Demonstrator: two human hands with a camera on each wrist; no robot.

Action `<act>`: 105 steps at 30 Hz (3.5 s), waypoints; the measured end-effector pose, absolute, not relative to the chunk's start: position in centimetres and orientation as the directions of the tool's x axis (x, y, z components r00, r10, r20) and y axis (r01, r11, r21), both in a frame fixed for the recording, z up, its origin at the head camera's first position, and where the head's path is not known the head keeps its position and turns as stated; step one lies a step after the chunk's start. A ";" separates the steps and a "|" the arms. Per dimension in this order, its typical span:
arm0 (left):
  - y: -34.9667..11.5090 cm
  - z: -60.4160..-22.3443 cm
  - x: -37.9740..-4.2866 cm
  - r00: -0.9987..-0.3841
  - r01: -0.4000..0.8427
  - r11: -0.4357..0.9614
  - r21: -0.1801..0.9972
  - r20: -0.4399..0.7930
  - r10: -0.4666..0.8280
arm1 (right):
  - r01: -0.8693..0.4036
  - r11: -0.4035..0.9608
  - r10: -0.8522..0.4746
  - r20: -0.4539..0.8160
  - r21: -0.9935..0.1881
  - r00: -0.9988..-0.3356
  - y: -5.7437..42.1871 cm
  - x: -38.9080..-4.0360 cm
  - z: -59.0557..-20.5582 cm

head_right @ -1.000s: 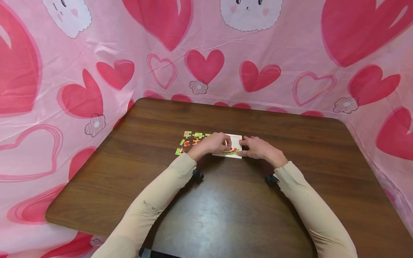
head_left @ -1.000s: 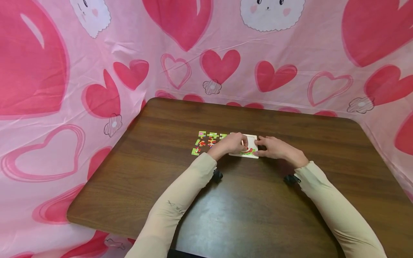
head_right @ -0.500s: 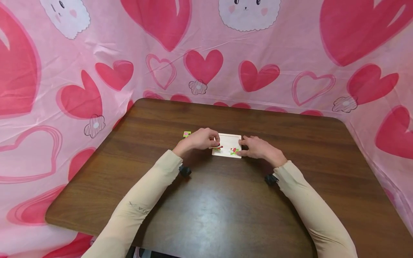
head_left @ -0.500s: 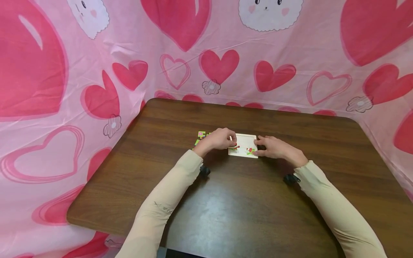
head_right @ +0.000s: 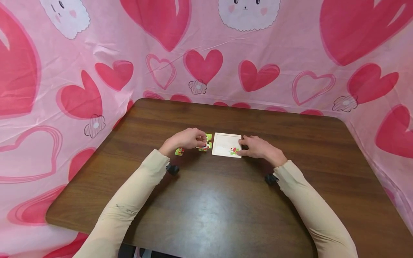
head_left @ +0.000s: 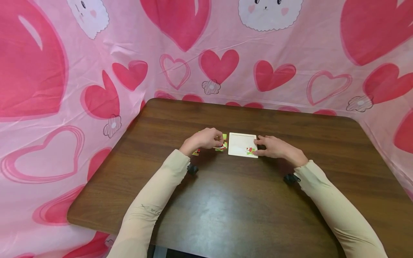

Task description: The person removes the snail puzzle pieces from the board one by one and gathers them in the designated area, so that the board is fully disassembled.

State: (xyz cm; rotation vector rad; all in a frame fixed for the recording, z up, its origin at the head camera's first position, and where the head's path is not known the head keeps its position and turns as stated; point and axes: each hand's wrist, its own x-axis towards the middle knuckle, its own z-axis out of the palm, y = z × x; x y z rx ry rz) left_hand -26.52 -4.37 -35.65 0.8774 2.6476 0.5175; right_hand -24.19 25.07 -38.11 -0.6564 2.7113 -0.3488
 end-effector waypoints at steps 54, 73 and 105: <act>0.7 -37.5 -27.3 -0.809 0.385 0.731 0.564 -0.176 0.561 | -0.395 0.862 -0.480 -0.263 -0.318 -0.837 25.2 -24.6 -38.3; 5.2 -38.8 -27.1 -0.748 0.524 0.734 0.432 -0.179 0.639 | -0.414 0.849 -0.498 -0.231 -0.330 -0.836 25.4 -24.6 -38.5; 6.5 -38.7 -26.6 -0.787 0.497 0.740 0.454 -0.125 0.605 | -0.434 0.840 -0.515 -0.229 -0.326 -0.826 25.5 -24.7 -38.5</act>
